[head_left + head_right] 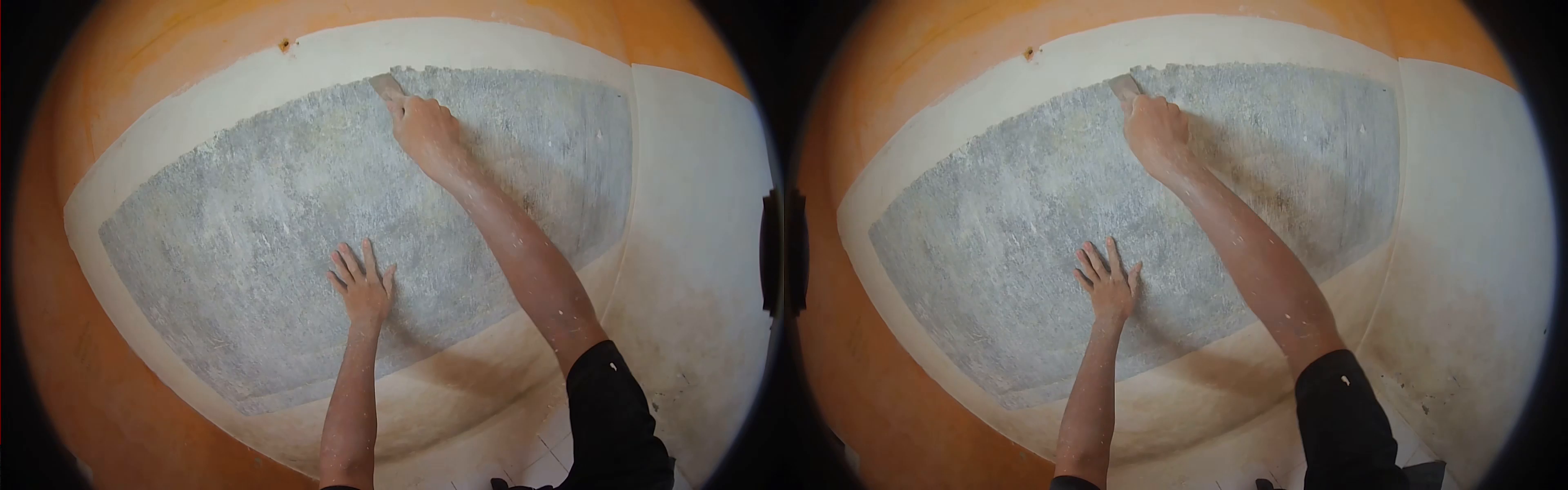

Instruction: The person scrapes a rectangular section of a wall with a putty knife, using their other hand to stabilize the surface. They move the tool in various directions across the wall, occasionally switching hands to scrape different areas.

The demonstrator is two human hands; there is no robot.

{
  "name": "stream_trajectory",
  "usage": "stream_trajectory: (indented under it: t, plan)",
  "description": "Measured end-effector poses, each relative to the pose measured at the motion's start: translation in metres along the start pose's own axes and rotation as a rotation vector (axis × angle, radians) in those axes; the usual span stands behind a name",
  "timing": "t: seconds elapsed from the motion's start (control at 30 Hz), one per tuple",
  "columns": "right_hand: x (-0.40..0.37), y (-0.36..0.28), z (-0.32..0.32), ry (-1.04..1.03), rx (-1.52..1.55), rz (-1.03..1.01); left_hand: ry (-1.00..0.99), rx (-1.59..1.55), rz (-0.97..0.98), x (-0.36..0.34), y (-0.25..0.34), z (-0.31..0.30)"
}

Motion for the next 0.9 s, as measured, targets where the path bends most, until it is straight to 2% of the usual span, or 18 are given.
stream_trajectory:
  t: [0.13,0.2,0.23,0.3,0.33,0.4,0.57,0.63,0.73,0.83,0.9]
  plan:
    - [0.001,-0.001,0.001,-0.023,-0.061,0.06,-0.015,0.003,0.001,-0.001,0.0,0.0]
    - [-0.012,0.002,0.003,-0.087,-0.029,0.003,-0.159,-0.046,-0.069,0.0,0.0,0.001]
    - [-0.008,0.0,0.006,-0.081,-0.03,-0.007,-0.148,-0.048,-0.074,0.0,0.002,0.001]
    - [0.005,-0.011,0.005,0.056,0.064,0.001,-0.21,-0.031,-0.077,0.002,0.0,0.001]
    - [0.005,-0.01,0.003,0.054,0.066,0.001,-0.212,-0.03,-0.078,0.004,0.001,0.002]
    - [-0.005,-0.007,0.008,-0.082,0.052,0.05,-0.164,-0.045,-0.077,0.0,0.001,0.0]
    - [0.002,-0.019,0.01,-0.001,0.047,-0.002,-0.093,-0.027,-0.054,0.006,-0.002,0.005]
    - [-0.008,-0.019,0.017,-0.014,0.066,0.023,-0.118,-0.041,-0.068,-0.008,-0.002,0.007]
    - [-0.011,-0.021,0.016,-0.036,0.03,-0.042,-0.026,0.004,-0.027,-0.004,0.002,0.01]
    - [0.002,-0.026,0.014,-0.024,0.037,-0.017,-0.046,0.023,-0.027,0.001,0.001,0.005]
    - [-0.008,-0.023,0.019,-0.098,0.087,0.009,-0.132,0.0,-0.06,-0.002,0.001,0.003]
Point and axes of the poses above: each hand's wrist, its own x-axis towards the middle knuckle, its own z-axis out of the palm, y = z × x, the point moved 4 cm from there along x, towards the middle knuckle, and after that the axes turned 9 degrees about y, right-handed, at the moved point
